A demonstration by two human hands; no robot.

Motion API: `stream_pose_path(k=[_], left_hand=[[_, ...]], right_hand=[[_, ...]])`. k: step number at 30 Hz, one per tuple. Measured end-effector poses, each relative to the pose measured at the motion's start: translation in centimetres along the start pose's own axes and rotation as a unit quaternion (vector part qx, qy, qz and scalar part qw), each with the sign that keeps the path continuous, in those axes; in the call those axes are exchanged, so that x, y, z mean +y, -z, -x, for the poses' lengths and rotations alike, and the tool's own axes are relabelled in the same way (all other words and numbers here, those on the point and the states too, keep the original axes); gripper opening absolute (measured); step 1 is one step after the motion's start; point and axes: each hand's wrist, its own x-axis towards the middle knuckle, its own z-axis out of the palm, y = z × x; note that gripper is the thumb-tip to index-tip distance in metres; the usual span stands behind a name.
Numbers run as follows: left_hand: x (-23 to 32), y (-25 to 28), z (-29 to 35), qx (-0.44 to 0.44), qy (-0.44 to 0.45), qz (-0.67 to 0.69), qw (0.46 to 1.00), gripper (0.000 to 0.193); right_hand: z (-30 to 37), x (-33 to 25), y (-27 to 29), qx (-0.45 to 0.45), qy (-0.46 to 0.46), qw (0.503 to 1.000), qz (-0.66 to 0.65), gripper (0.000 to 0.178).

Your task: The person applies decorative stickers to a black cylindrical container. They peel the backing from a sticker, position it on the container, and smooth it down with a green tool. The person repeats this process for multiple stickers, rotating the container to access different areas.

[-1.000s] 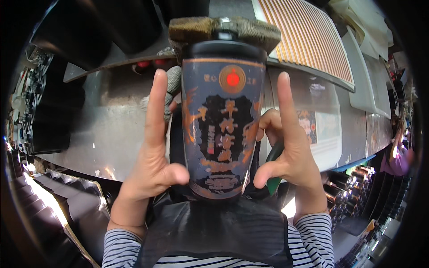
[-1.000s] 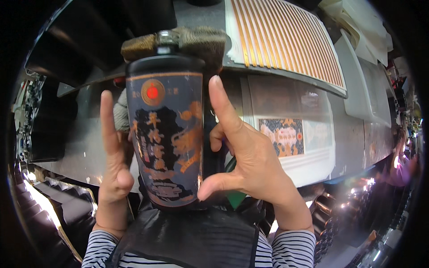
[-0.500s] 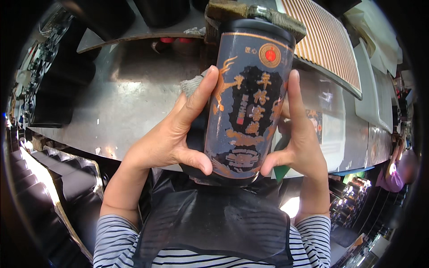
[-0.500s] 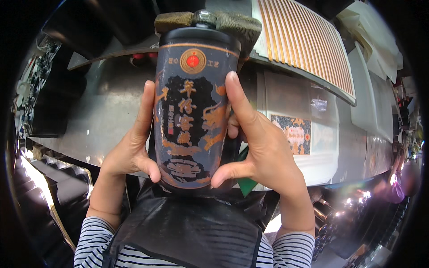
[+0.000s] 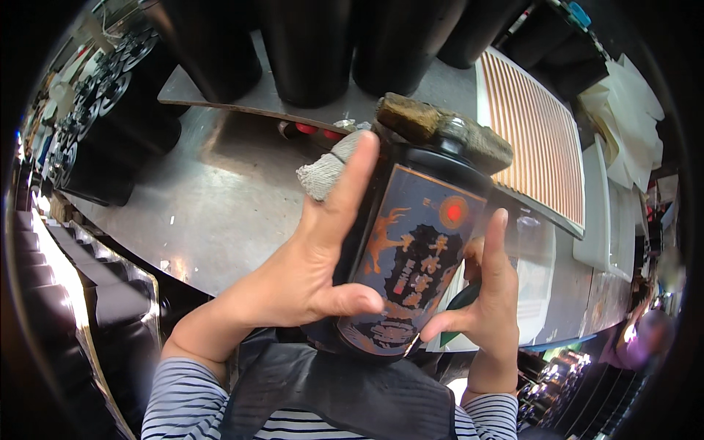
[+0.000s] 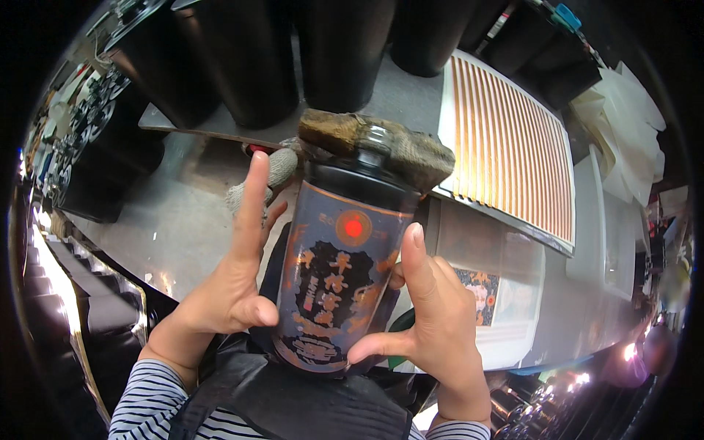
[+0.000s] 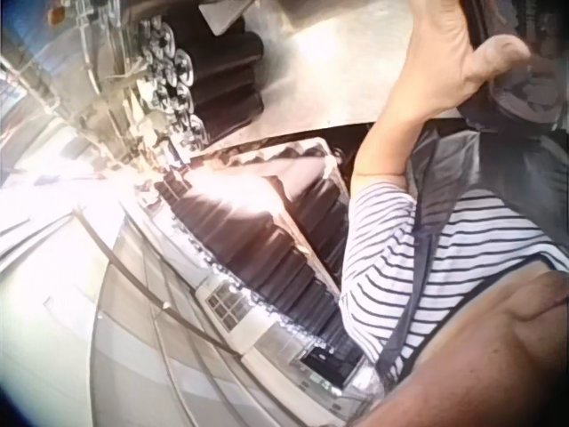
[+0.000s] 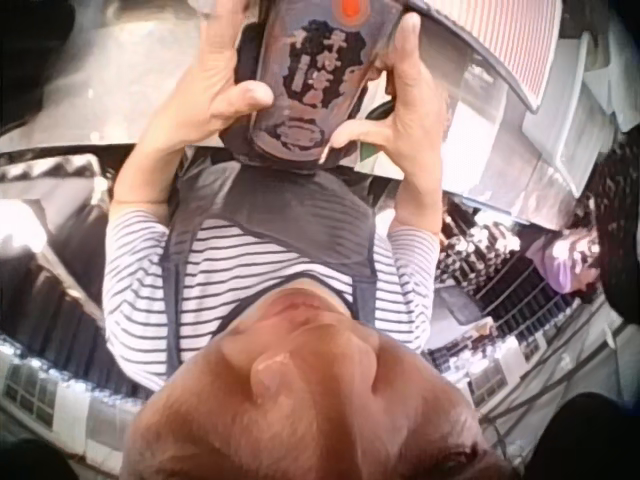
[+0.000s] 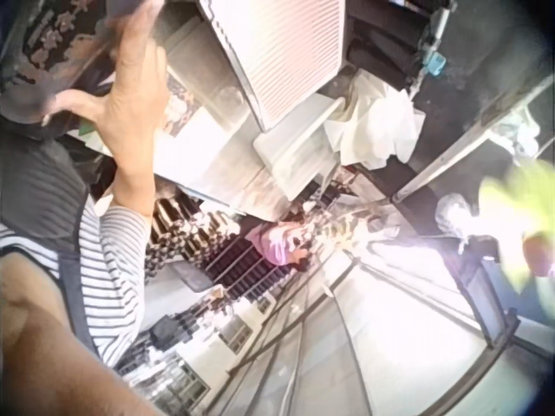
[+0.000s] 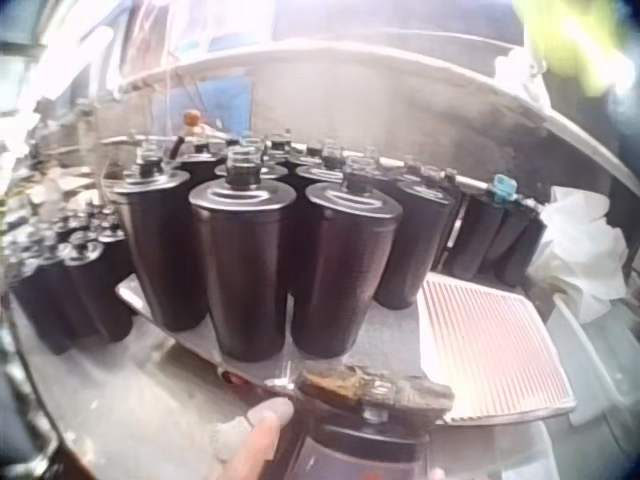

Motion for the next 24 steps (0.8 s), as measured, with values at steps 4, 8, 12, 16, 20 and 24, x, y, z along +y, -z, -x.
stream_pose_path(k=[4,8,12,16,20,24], left_hand=[[0.9,0.2,-0.2,-0.061,0.015,-0.093,0.994,0.11],[1.3,0.4,0.8,-0.08,0.057,-0.057,0.994,0.114],[1.6,0.9,3.5,-0.162,0.073,-0.212,0.961,0.124],[2.2,-0.4,5.0,-0.139,0.052,-0.263,0.953,0.127],[3.1,-1.0,5.3,-0.065,0.041,-0.129,0.989,0.123],[2.6,-2.0,5.1,-0.013,0.048,-0.115,0.992,0.103]], right_hand=[[-0.2,0.0,0.0,-0.012,-0.005,1.0,-0.018,0.126],[-0.2,-0.1,0.0,0.003,-0.028,0.996,-0.086,0.129],[0.1,-1.9,1.1,0.019,-0.16,0.951,-0.262,0.134],[-0.3,5.1,5.9,0.127,-0.265,0.873,-0.39,0.055],[1.4,-0.5,6.4,0.226,-0.187,0.952,-0.093,0.032],[0.7,-8.0,3.5,-0.064,0.092,0.986,0.122,0.047]])
